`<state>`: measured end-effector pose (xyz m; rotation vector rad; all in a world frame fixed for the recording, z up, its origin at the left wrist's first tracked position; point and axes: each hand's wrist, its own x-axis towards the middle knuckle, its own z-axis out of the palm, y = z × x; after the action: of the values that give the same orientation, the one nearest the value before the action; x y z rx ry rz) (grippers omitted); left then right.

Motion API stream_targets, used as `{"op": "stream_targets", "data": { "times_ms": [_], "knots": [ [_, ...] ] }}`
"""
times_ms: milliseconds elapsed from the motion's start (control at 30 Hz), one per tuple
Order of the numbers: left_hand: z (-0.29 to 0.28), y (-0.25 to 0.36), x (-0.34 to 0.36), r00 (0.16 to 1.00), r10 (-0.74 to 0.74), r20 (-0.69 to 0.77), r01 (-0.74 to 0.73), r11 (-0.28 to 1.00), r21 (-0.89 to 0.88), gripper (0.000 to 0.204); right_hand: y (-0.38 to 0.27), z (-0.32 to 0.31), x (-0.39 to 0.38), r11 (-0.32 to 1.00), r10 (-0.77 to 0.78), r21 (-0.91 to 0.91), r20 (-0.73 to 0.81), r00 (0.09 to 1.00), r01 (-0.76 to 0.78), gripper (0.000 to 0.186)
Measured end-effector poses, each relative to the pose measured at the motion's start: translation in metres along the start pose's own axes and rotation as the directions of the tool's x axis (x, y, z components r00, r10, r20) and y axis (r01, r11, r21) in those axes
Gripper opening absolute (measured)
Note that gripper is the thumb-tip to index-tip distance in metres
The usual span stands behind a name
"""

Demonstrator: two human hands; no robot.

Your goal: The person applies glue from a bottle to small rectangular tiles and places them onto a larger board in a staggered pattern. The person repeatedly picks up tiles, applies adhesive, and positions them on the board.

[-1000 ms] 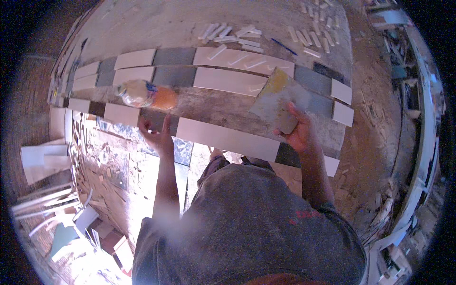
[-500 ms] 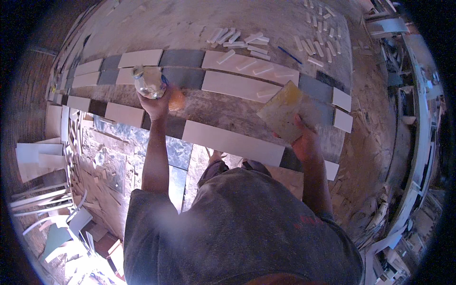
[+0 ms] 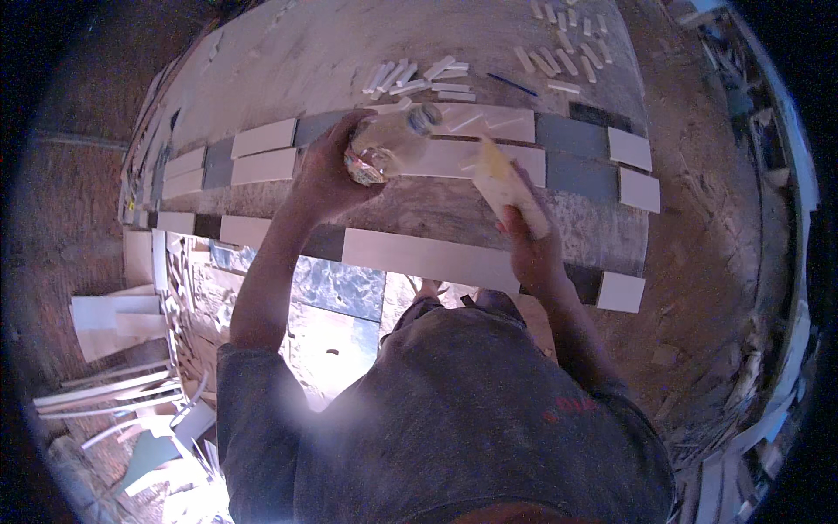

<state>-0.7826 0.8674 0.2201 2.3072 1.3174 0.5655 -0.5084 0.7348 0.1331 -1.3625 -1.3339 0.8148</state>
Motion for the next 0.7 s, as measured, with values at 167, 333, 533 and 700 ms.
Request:
{"op": "stream_targets", "data": {
  "times_ms": [167, 333, 533, 700],
  "knots": [
    [-0.011, 0.042, 0.014, 0.987, 0.032, 0.156, -0.083, 0.940, 0.332, 0.085, -0.022, -0.001, -0.007, 0.993, 0.035, 0.110, -0.003, 0.999, -0.034, 0.046],
    [-0.020, 0.054, 0.023, 0.972, 0.142, 0.187, -0.222, 0.816, 0.534, 0.085, -0.020, -0.005, -0.017, 0.974, 0.089, 0.208, 0.002, 0.996, -0.088, 0.045],
    [-0.026, 0.067, 0.027, 0.956, 0.194, 0.221, -0.291, 0.722, 0.628, 0.083, -0.017, -0.008, -0.018, 0.949, 0.177, 0.265, 0.008, 0.984, -0.173, 0.043],
    [-0.025, 0.063, 0.025, 0.950, 0.221, 0.219, -0.311, 0.691, 0.652, 0.082, -0.011, -0.009, -0.014, 0.994, 0.016, 0.113, -0.039, 0.999, -0.011, 0.042]
  ]
}}
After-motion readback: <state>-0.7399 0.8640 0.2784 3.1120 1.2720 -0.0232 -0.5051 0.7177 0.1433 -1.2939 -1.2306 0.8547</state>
